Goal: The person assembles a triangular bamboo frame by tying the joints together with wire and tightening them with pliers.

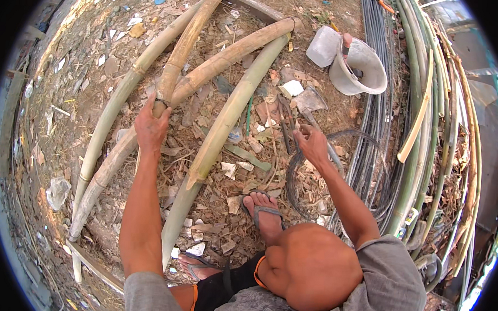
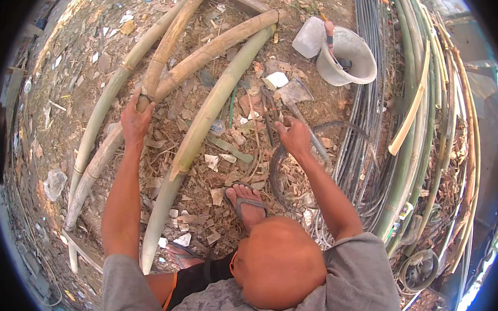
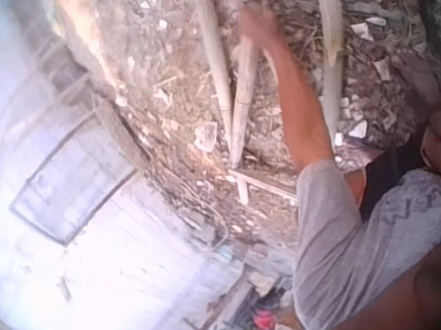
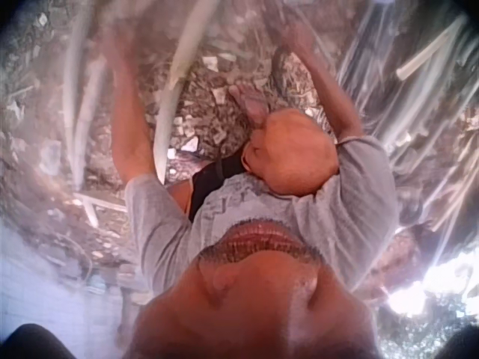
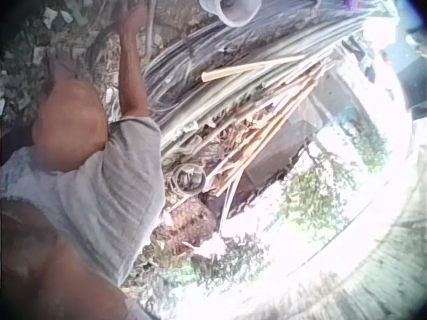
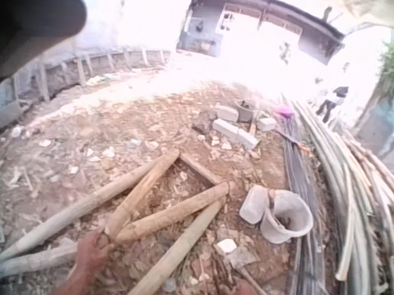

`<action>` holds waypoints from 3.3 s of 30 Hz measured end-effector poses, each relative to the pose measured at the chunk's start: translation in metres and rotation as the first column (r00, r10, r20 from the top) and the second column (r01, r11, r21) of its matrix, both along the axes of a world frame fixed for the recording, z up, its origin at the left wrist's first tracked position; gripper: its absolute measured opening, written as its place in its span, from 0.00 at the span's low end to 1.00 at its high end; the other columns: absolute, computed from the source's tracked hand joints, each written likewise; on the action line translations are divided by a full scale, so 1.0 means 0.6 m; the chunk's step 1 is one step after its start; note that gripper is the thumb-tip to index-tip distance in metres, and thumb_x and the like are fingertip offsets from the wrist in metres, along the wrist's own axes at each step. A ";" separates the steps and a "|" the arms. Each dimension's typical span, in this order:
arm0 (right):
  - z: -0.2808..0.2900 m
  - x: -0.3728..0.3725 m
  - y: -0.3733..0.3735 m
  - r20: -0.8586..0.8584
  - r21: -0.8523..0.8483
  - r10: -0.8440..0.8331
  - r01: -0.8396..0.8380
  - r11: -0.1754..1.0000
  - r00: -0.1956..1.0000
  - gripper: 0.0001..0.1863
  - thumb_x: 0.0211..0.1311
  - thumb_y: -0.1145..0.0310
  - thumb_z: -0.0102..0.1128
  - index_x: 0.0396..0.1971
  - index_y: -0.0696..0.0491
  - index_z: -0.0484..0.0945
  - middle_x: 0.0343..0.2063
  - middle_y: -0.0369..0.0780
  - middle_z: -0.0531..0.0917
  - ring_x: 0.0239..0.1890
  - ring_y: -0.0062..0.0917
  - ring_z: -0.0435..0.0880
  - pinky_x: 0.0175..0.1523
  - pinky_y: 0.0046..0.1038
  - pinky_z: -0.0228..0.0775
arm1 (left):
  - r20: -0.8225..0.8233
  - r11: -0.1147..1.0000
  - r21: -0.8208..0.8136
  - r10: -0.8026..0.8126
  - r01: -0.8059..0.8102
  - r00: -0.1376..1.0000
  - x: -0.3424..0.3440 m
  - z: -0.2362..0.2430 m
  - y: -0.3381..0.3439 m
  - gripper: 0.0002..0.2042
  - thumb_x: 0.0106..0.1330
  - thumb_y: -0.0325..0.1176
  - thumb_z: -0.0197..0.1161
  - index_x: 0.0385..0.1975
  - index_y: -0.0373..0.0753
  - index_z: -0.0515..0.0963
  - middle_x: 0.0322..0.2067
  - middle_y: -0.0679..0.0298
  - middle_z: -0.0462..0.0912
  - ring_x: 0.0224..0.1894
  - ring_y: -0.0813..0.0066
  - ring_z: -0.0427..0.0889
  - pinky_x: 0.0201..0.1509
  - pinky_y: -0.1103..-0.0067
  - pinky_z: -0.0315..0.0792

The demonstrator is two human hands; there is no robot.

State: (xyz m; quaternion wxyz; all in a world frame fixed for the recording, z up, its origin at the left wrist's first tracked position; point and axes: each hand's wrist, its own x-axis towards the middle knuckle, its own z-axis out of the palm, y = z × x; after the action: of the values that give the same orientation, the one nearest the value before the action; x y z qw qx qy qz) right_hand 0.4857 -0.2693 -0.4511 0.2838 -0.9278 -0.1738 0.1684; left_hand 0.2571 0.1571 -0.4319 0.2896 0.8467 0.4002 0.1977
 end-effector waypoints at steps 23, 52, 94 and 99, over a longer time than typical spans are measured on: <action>0.188 -0.030 0.207 -0.258 0.024 0.580 -0.595 0.803 0.773 0.25 0.73 0.66 0.61 0.69 0.47 0.75 0.32 0.42 0.87 0.40 0.34 0.88 0.50 0.39 0.77 | 0.079 0.996 0.092 -0.003 -0.005 0.997 -0.022 -0.020 0.027 0.31 0.59 0.38 0.76 0.65 0.41 0.78 0.64 0.55 0.83 0.62 0.50 0.83 0.76 0.54 0.68; 0.213 -0.138 0.478 0.300 -0.775 0.904 -0.475 0.417 0.304 0.40 0.66 0.72 0.62 0.78 0.37 0.64 0.55 0.51 0.75 0.53 0.46 0.80 0.55 0.68 0.66 | 0.046 0.996 0.082 -0.036 0.032 0.998 -0.024 -0.042 0.022 0.29 0.65 0.37 0.71 0.67 0.41 0.75 0.65 0.54 0.81 0.65 0.52 0.81 0.78 0.50 0.64; 0.215 -0.051 0.499 0.375 -0.759 0.925 -0.592 0.270 -0.058 0.22 0.67 0.51 0.72 0.43 0.56 0.77 0.31 0.41 0.81 0.29 0.34 0.84 0.32 0.38 0.74 | 0.028 0.999 -0.009 -0.037 0.037 0.999 -0.022 -0.023 0.024 0.29 0.65 0.31 0.73 0.67 0.42 0.75 0.65 0.61 0.81 0.70 0.58 0.77 0.80 0.43 0.58; 0.215 -0.040 0.505 -0.601 -0.211 0.529 -0.757 0.618 0.599 0.27 0.74 0.47 0.66 0.31 0.60 0.80 0.22 0.38 0.81 0.23 0.25 0.83 0.31 0.33 0.75 | -0.012 0.999 0.040 -0.031 0.031 0.999 -0.031 -0.036 0.028 0.28 0.63 0.29 0.73 0.66 0.42 0.76 0.63 0.61 0.82 0.70 0.57 0.76 0.79 0.41 0.58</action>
State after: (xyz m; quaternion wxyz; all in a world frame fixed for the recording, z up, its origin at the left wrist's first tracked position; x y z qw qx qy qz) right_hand 0.4618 0.0339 -0.3223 0.0135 -0.7604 -0.3862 0.5219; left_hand 0.2387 0.1741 -0.4537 0.2732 0.8596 0.3845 0.1964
